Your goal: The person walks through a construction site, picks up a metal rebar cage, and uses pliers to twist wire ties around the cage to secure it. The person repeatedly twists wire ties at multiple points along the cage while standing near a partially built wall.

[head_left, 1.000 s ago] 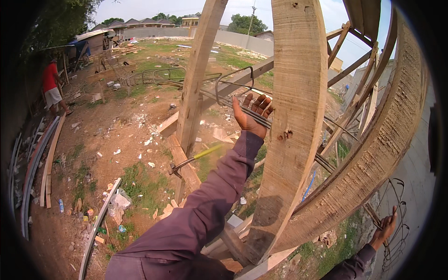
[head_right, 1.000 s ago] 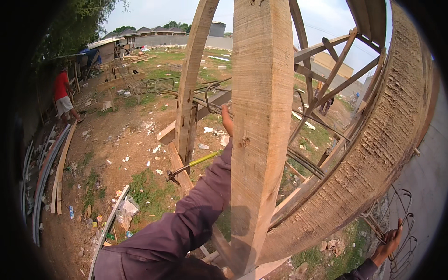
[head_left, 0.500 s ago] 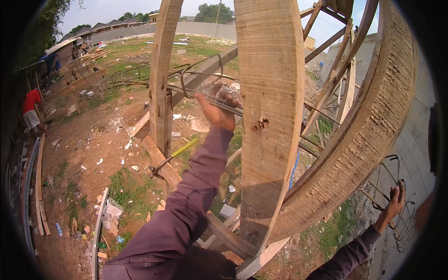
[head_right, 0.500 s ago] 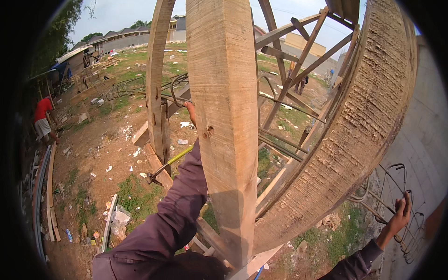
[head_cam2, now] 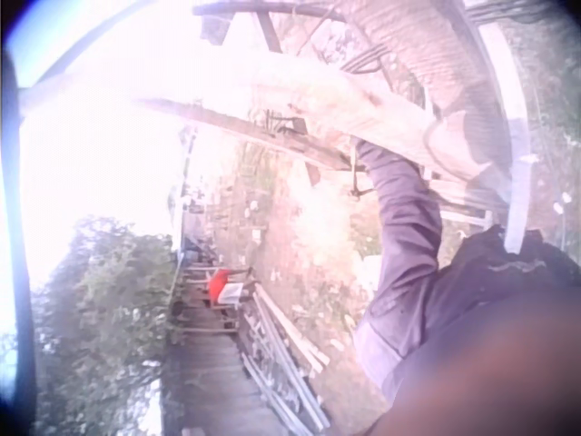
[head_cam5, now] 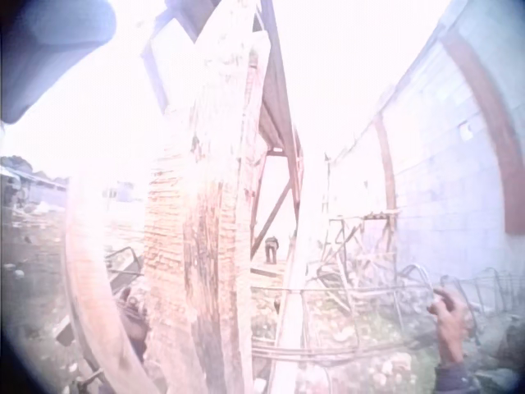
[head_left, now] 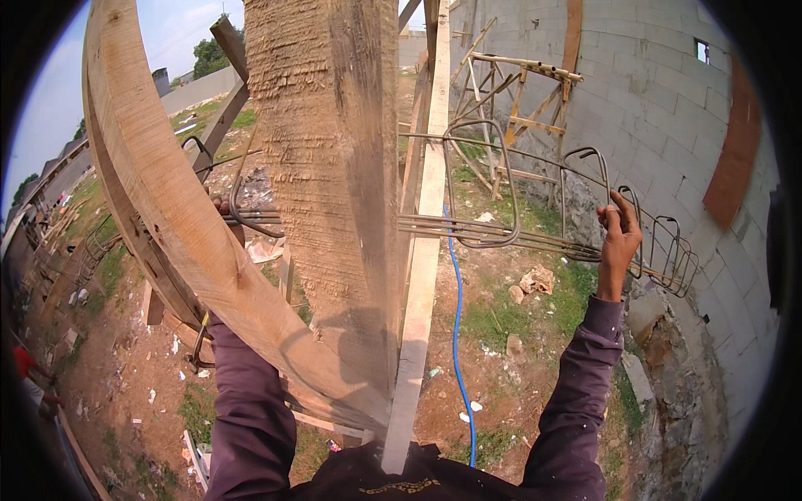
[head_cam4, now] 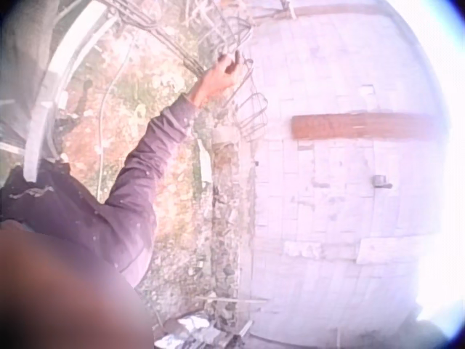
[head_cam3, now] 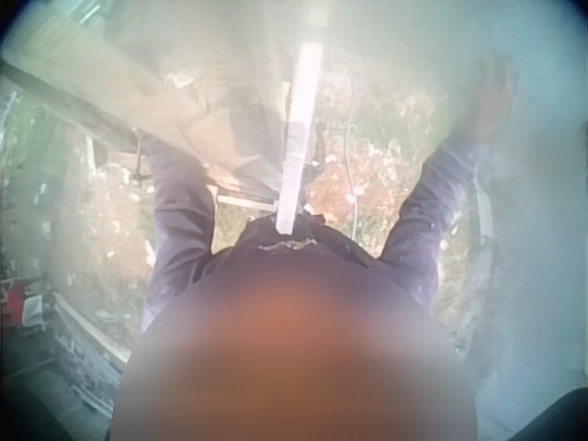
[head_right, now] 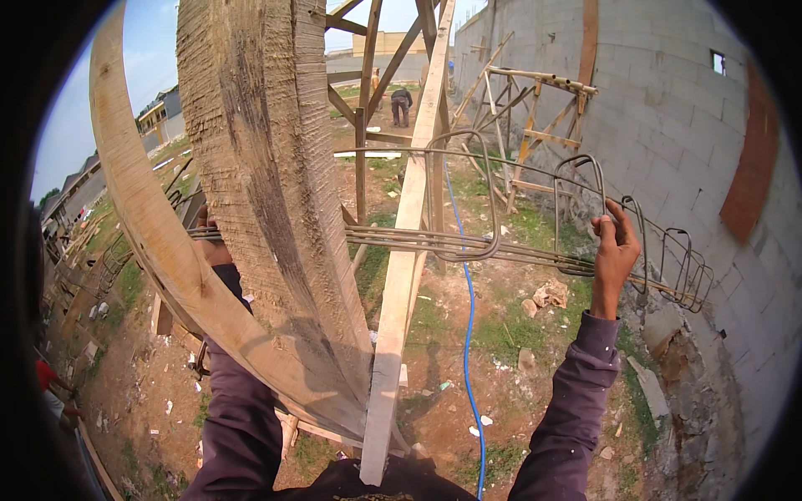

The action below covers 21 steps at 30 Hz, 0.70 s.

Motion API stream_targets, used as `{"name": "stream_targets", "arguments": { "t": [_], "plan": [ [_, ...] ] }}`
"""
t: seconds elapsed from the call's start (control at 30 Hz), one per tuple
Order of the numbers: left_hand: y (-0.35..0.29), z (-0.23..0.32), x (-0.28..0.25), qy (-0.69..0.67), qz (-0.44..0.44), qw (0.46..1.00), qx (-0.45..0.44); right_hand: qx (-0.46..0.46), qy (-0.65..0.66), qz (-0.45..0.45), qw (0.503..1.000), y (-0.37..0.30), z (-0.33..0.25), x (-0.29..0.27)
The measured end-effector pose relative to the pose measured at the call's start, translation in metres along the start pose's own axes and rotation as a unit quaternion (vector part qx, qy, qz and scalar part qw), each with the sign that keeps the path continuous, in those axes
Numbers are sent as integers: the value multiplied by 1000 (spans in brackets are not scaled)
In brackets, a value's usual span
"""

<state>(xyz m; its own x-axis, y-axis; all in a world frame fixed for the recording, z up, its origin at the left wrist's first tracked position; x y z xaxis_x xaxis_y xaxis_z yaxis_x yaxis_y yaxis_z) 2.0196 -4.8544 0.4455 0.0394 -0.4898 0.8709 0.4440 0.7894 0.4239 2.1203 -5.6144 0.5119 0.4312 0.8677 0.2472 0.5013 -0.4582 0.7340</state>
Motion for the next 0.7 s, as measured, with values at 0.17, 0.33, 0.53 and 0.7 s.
{"name": "stream_targets", "arguments": {
  "t": [0.17, 0.33, 0.53, 0.7],
  "plan": [
    [-82, 16, 60, -24, -142, 987, 76, 1, -6, 26, 1000, -1, 3, -3],
    [-76, 33, 39, 72, -66, 995, 5, -25, 2, 82, 996, 1, 3, -12],
    [-93, 80, 19, 256, 33, 963, -81, -185, -71, 166, 966, -4, -20, -27],
    [-158, 203, 31, 406, 1, 913, 23, -173, -248, 201, 932, -33, -52, -21]
  ]
}}
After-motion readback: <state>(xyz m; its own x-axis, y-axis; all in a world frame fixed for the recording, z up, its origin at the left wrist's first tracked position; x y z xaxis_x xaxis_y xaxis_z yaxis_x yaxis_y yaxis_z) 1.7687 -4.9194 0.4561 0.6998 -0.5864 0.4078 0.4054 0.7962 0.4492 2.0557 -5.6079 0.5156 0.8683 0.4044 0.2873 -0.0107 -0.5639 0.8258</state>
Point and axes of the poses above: each hand's wrist, its own y-axis towards the middle knuckle, its own x-axis out of the palm, z = x × y, the point moved 7 cm from there along y, towards the middle knuckle, and after that the axes turned 7 degrees about z, right-handed, at the moved point
